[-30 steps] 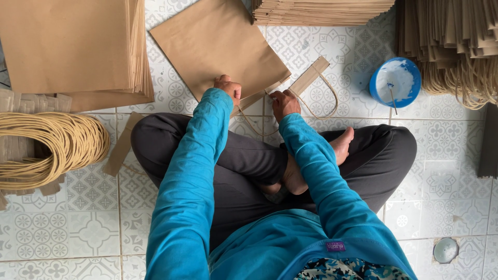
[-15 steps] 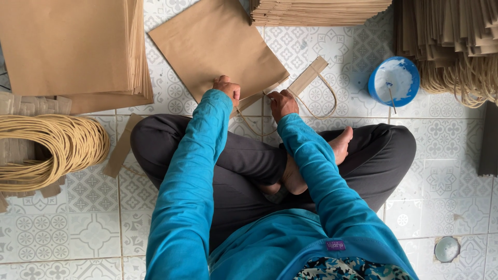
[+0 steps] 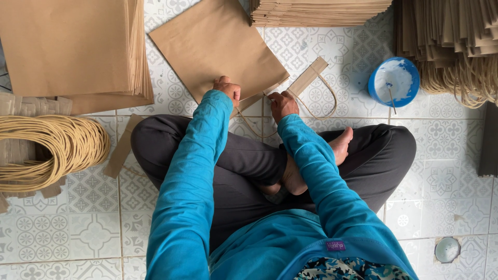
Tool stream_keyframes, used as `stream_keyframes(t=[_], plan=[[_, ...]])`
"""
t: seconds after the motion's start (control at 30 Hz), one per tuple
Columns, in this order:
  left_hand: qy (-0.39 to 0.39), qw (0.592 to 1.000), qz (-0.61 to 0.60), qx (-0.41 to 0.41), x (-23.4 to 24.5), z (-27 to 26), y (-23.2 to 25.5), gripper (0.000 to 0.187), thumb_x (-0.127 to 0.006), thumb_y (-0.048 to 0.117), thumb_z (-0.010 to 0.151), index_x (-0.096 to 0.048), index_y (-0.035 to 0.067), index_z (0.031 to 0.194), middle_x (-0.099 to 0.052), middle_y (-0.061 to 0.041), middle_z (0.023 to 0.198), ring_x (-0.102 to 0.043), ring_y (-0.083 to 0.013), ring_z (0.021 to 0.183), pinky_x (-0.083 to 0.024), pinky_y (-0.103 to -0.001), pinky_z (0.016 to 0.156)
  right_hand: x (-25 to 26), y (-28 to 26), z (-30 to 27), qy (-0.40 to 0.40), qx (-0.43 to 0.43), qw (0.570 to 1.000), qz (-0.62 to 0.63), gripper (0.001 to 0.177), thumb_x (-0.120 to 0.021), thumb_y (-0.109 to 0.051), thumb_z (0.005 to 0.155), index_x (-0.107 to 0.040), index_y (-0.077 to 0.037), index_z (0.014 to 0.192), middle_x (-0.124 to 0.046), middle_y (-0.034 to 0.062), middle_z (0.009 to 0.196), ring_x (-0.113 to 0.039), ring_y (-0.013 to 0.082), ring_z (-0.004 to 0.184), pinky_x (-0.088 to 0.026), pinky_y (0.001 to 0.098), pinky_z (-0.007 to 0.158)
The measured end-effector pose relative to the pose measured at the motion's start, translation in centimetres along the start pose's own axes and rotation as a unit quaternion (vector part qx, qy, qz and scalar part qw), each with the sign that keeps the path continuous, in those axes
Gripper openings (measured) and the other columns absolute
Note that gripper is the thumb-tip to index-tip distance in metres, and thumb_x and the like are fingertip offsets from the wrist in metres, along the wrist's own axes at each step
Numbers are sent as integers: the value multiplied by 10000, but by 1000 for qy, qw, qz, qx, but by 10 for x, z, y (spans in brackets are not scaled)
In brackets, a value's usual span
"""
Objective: The person is manually assembling paper bags by applying glue to paper strips and attaching handles to the bags.
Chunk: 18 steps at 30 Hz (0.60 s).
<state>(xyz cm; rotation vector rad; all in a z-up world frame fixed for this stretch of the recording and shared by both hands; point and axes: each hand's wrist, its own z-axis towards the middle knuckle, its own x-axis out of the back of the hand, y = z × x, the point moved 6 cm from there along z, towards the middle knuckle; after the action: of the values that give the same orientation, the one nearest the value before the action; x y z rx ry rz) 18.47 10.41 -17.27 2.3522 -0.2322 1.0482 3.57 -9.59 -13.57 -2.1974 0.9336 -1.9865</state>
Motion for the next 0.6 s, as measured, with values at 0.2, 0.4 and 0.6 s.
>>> stream_keyframes(t=[0.2,0.4,0.6], plan=[[8,1000,9,-19,2,-4,1,85,-721,279,807,-639,285,782,-439,-96,1471,-343,-236,1490,-154,-456,1289,-2,0,0,-5,-1,1000,-4,274,-621,-251,914,-717,-348,1151,-664,31,1039,-702,269,1026,-611,454,905],[12,1000,8,-16,-6,5,-5,98,-728,288,802,-634,291,776,-433,-88,1476,-345,-230,1491,-149,-451,1292,0,-2,0,-4,-4,1000,15,272,-614,-222,909,-724,-313,1141,-661,45,1024,-712,297,987,-613,474,892],[7,1000,-1,-5,-3,0,0,92,-719,268,813,-635,276,778,-408,-119,1514,-326,-247,1507,-136,-450,1297,-2,-1,2,-3,-20,1000,7,264,-617,-248,905,-721,-334,1132,-667,36,1032,-718,290,990,-611,468,912]])
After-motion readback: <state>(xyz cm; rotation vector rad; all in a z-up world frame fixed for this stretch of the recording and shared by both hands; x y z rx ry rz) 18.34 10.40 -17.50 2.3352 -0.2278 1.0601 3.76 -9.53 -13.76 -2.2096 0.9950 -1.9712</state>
